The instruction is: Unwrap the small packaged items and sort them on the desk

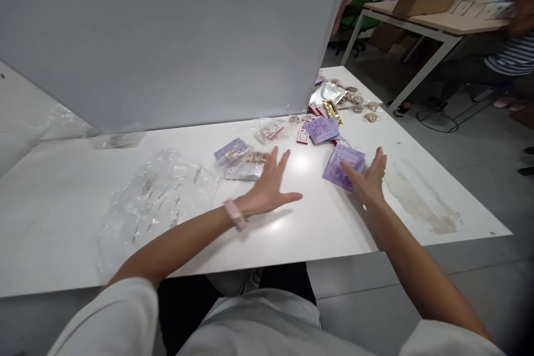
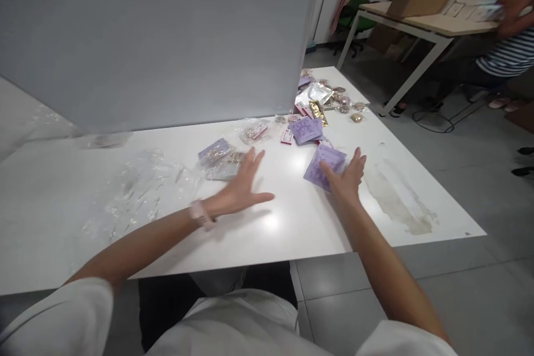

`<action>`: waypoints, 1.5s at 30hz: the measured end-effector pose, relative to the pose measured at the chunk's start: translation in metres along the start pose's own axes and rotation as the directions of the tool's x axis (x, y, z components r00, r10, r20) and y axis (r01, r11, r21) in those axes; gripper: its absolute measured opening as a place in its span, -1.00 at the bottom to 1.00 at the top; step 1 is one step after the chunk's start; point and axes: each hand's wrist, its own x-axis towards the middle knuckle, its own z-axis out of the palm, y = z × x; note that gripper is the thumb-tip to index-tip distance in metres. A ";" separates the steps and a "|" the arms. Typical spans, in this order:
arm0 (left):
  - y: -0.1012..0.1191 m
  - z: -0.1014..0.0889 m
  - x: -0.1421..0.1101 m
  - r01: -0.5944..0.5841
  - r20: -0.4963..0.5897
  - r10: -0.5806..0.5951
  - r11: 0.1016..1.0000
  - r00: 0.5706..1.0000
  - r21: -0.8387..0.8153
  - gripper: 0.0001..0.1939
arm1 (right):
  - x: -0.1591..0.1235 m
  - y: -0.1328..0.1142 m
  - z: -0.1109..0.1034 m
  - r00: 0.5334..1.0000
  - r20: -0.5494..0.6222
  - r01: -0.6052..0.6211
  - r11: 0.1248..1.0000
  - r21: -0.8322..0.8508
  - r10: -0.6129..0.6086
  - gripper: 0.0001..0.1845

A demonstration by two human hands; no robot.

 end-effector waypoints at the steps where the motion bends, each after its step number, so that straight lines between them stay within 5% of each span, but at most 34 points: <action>1: 0.002 0.030 0.024 0.059 0.068 -0.059 0.998 0.996 0.005 0.22 | -0.007 -0.004 0.000 0.999 0.035 -0.001 0.997 -0.071 0.004 0.26; 4: -0.004 0.099 0.086 0.128 0.114 -0.145 0.981 0.983 0.147 0.36 | -0.017 -0.004 0.004 0.981 0.175 0.124 0.966 -0.225 -0.085 0.20; 7: -0.012 0.130 0.137 0.072 0.084 -0.094 0.970 0.992 0.232 0.31 | 0.007 0.015 0.009 0.972 0.193 0.193 0.929 -0.316 -0.136 0.01; 12: -0.018 0.141 0.209 0.015 0.033 -0.026 0.959 0.999 0.283 0.05 | 0.096 0.048 0.030 0.971 0.181 0.213 0.916 -0.339 -0.158 0.05; 19: -0.037 0.154 0.293 -0.053 -0.028 0.067 0.935 0.997 0.351 -0.37 | 0.194 0.046 0.076 0.965 0.227 0.204 0.925 -0.320 -0.135 0.12; 26: -0.049 0.157 0.353 0.015 -0.147 0.028 0.959 0.989 0.284 -0.22 | 0.260 0.040 0.107 0.937 0.281 0.275 0.933 -0.234 -0.206 0.11; 33: -0.050 0.165 0.387 0.131 -0.343 -0.104 0.990 0.934 0.056 -0.39 | 0.307 0.034 0.144 0.885 0.319 0.396 0.909 -0.129 -0.340 0.19; 37: -0.048 0.166 0.389 0.140 -0.336 -0.128 0.990 0.933 0.012 -0.39 | 0.315 0.021 0.151 0.877 0.321 0.420 0.895 -0.152 -0.357 0.07; 42: -0.042 0.160 0.361 0.132 -0.182 -0.108 0.984 0.977 0.122 -0.32 | 0.287 0.002 0.138 0.934 0.128 0.357 0.895 -0.267 -0.334 -0.24; 45: -0.039 0.156 0.335 0.097 -0.029 -0.093 0.971 0.995 0.220 -0.29 | 0.259 -0.006 0.126 0.923 -0.161 0.305 0.918 -0.255 -0.351 -0.40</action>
